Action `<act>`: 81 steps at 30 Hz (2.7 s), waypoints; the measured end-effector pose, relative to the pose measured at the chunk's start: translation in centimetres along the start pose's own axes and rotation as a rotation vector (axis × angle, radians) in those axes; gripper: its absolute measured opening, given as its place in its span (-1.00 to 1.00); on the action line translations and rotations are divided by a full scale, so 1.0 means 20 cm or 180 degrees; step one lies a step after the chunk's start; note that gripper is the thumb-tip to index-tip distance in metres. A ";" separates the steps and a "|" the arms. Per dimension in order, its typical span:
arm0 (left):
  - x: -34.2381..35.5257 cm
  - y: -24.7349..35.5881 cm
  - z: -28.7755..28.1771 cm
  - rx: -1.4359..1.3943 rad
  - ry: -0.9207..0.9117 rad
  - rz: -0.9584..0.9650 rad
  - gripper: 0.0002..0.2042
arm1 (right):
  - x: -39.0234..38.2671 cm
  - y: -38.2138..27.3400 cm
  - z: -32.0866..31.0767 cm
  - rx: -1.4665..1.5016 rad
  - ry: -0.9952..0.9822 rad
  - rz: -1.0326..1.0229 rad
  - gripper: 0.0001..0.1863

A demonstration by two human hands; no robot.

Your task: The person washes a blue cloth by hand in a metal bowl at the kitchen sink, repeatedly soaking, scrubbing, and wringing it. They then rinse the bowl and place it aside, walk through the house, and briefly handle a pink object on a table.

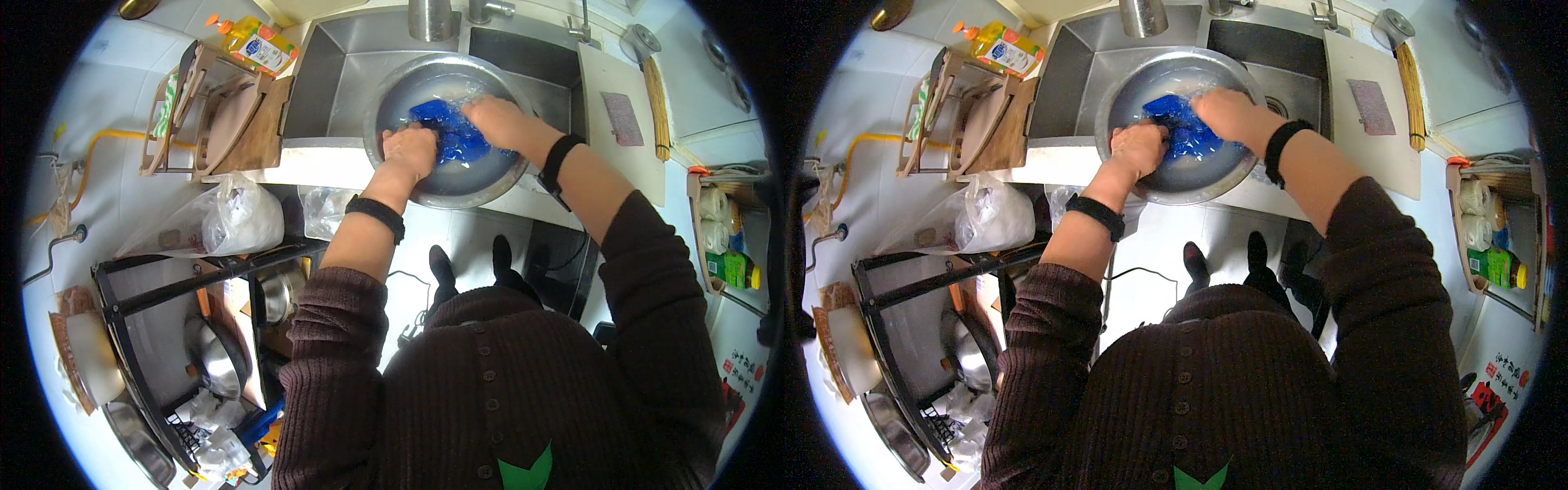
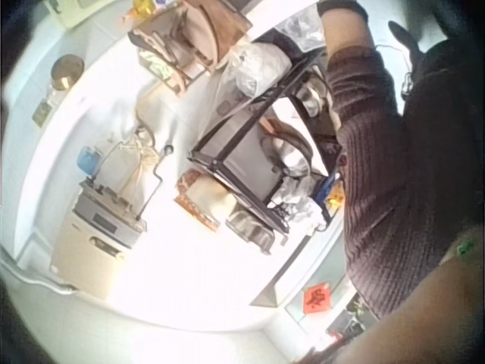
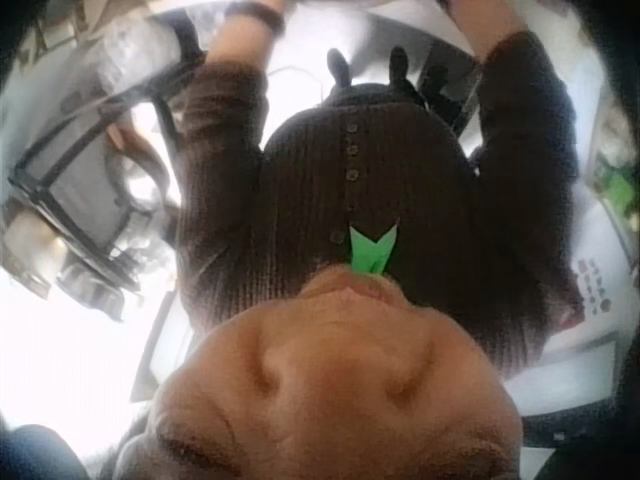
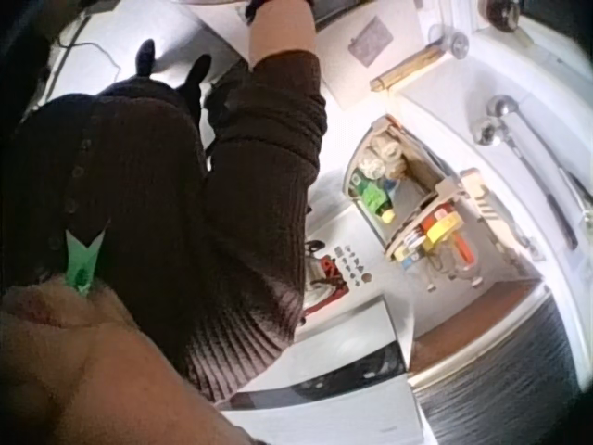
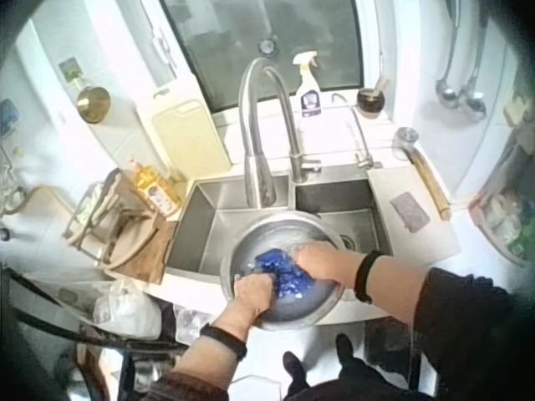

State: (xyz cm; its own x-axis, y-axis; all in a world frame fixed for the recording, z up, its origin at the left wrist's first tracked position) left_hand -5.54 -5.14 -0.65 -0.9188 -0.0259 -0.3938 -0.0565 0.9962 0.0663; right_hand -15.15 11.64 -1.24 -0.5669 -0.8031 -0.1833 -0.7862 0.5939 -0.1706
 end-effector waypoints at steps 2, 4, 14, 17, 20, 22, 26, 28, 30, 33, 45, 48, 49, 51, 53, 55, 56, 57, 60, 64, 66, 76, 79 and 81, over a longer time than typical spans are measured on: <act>0.00 -0.04 0.01 -0.0633 0.0493 0.0027 -0.77 | 0.00 0.05 -0.06 0.0658 0.0618 -0.0252 -0.85; -0.01 -0.10 0.00 -0.1258 0.0854 0.0065 -0.77 | -0.01 0.11 -0.14 0.1052 0.0973 -0.0516 -0.85; -0.14 -0.32 -0.28 -0.4670 0.1090 0.0005 -0.95 | -0.18 0.03 -0.78 0.2641 0.0976 -0.0079 -0.83; -0.16 -0.32 -0.35 -0.4846 0.1282 -0.0015 -0.91 | -0.22 -0.01 -0.89 0.2822 0.1218 -0.0286 -0.88; -0.15 -0.34 -0.38 -0.5023 0.1501 -0.0035 -0.87 | -0.20 0.02 -0.86 0.4074 0.1400 -0.0334 -0.88; -0.13 -0.34 -0.36 -0.4954 0.1597 -0.0058 -0.86 | -0.17 0.08 -0.77 0.3592 0.1387 -0.0256 -0.88; -0.08 -0.31 -0.25 -0.4345 0.1390 0.0001 -0.86 | -0.06 0.12 -0.47 0.1462 0.1365 -0.0556 -0.82; -0.06 -0.25 -0.17 -0.3280 0.1427 -0.0183 -0.83 | -0.04 0.08 -0.29 0.1517 0.1185 -0.0291 -0.75; -0.06 -0.18 -0.11 -0.1837 0.1553 0.0001 -0.75 | -0.04 0.03 -0.16 0.1090 0.0700 0.0039 -0.66; -0.09 -0.06 -0.01 -0.1244 0.0734 0.0214 -0.50 | -0.06 -0.06 -0.03 0.0309 -0.0234 0.0047 -0.39; -0.04 0.00 -0.02 -0.0451 -0.0948 0.0498 -0.31 | -0.04 -0.10 -0.08 0.0046 -0.0322 -0.0307 -0.66; -0.11 -0.06 -0.07 -0.1844 -0.0352 0.0740 -0.17 | -0.09 -0.09 -0.30 0.0930 0.0700 -0.0931 -0.72; -0.13 -0.06 -0.09 -0.2449 -0.0060 0.0745 -0.12 | -0.09 -0.10 -0.39 0.1190 0.0883 -0.1079 -0.73; -0.14 -0.05 -0.14 -0.3383 0.0602 0.0900 -0.05 | -0.11 -0.14 -0.57 0.1292 0.1126 -0.1400 -0.76; -0.13 -0.01 -0.19 -0.4191 0.0978 0.1469 -0.11 | -0.12 -0.20 -0.70 0.1896 0.0798 -0.0931 -0.77; -0.11 0.02 -0.21 -0.4420 0.0904 0.1092 -0.36 | -0.14 -0.25 -0.81 0.2107 0.1131 -0.0999 -0.82; -0.11 0.03 -0.21 -0.4772 0.0862 0.1014 -0.47 | -0.14 -0.27 -0.86 0.1980 0.1570 -0.1210 -0.86; -0.11 0.04 -0.21 -0.4800 0.0913 0.0895 -0.53 | -0.14 -0.27 -0.88 0.2298 0.1618 -0.1091 -0.82; -0.11 0.06 -0.22 -0.5063 0.1121 0.0599 -0.70 | -0.14 -0.21 -0.87 0.3818 0.1489 -0.0866 -0.80; -0.13 0.05 -0.24 -0.5804 0.1284 0.0383 -0.72 | -0.18 -0.08 -0.67 0.4261 0.1589 -0.0494 -0.78; -0.15 0.04 -0.26 -0.6140 0.1282 0.0418 -0.69 | -0.21 -0.07 -0.49 0.4934 0.1480 0.0351 -0.74; -0.19 0.17 -0.18 -0.6354 0.1426 0.0460 -0.42 | -0.12 -0.29 0.01 0.8149 0.0609 0.1902 -0.21; -0.21 0.18 -0.14 -0.5402 0.1395 0.0650 -0.10 | -0.05 -0.26 -0.04 0.7831 0.0842 0.1804 -0.32; -0.21 0.17 -0.13 -0.3842 0.2014 0.0869 -0.12 | -0.02 -0.27 -0.07 0.7517 0.1108 0.2299 -0.45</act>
State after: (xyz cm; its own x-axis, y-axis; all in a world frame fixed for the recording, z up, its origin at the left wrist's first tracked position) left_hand -2.93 -1.88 3.53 -0.9558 -0.2000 0.2156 0.1505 0.2969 0.9430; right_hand -11.12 8.67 1.17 -0.6852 -0.3896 -0.6153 0.7222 -0.4727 -0.5050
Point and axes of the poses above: each hand's wrist, its own x-axis towards the middle knuckle, its own z-axis out of the palm, y = z × x, the point moved 1 cm from there along x, towards the middle knuckle, and after that the axes turned 2 degrees about -x, right-handed, at the moved point
